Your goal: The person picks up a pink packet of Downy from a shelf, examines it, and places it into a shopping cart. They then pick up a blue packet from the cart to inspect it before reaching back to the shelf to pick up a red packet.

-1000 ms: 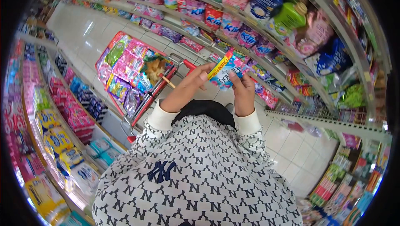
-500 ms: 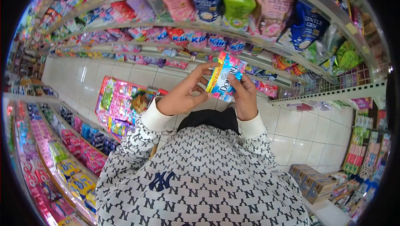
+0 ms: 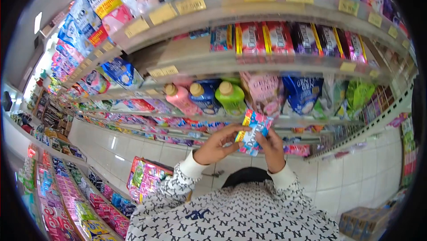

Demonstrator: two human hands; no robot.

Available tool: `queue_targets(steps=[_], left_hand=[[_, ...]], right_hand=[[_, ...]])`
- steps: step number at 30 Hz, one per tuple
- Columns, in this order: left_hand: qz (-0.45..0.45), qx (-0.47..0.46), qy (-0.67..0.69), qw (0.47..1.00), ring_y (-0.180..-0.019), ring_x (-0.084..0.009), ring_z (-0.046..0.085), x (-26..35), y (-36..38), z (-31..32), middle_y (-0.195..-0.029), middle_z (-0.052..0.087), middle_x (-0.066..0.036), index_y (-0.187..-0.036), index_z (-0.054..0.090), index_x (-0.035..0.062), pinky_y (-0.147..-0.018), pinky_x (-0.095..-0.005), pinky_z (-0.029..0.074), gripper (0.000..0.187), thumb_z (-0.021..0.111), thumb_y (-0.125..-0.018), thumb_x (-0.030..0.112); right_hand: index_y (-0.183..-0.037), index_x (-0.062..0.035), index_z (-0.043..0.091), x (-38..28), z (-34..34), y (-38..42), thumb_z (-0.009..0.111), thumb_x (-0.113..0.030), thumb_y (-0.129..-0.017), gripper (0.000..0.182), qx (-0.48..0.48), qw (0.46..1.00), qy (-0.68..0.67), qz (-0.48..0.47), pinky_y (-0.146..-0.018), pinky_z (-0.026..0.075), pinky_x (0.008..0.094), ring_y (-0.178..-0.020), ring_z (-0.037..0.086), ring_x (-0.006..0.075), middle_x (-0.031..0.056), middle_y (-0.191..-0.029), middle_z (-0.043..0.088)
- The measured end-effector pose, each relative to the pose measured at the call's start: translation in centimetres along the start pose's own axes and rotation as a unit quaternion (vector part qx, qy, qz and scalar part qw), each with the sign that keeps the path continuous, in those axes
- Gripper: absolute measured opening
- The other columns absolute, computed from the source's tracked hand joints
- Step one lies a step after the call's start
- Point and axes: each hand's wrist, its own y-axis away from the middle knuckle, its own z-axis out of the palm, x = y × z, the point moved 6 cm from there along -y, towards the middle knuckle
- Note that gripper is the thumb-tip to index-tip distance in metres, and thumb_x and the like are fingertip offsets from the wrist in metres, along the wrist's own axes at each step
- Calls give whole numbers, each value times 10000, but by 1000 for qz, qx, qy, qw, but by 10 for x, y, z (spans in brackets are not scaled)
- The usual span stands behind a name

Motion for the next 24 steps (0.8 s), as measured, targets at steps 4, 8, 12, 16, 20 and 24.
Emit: queue_targets(steps=[4,8,12,16,20,24], left_hand=[[32,121,-74,989,-1160,-122,478,44,2,-39,-1227,547,-46,-1350,515,38,-921,-275,415,493,608,-876,-66],[120,277,-83,950,-750,-29,482,108,-5,-110,-984,561,33,-1361,517,46,-623,-191,378,541,638,-842,-47],[95,261,-125,953,-738,-28,468,145,-29,-155,-974,587,30,-1341,535,16,-656,-195,369,515,635,-838,-26],[57,233,-197,951,-933,-104,577,150,-62,-181,-1080,626,-42,-1323,550,-6,-843,-240,452,495,636,-835,-4],[98,184,-168,963,-917,-151,588,148,-101,-199,-1064,612,-48,-1286,531,-1,-878,-293,485,479,636,-823,-64],[34,154,-253,954,-945,-187,612,139,-129,-209,-1081,644,-99,-1244,531,-16,-851,-318,490,436,680,-836,20]], right_hand=[[-1146,-30,608,13,4,-10,572,-192,-993,225,-105,992,-24,73,-678,465,220,-765,558,56,3,-922,631],[-1152,-41,611,40,10,-3,548,-242,-1006,256,-182,974,10,138,-666,470,217,-752,572,72,20,-924,647],[-1148,-35,613,69,14,5,542,-255,-1009,270,-257,949,47,178,-711,506,239,-816,595,82,25,-940,650],[-1152,-33,614,71,8,0,546,-248,-1006,268,-278,941,63,185,-746,524,250,-867,615,89,30,-948,655],[-1139,-36,627,73,-5,-11,559,-230,-997,250,-257,943,93,189,-741,519,248,-846,615,84,28,-947,662],[-1133,-32,629,71,-18,-16,564,-226,-993,248,-228,948,102,195,-733,518,247,-824,610,79,25,-947,665]])
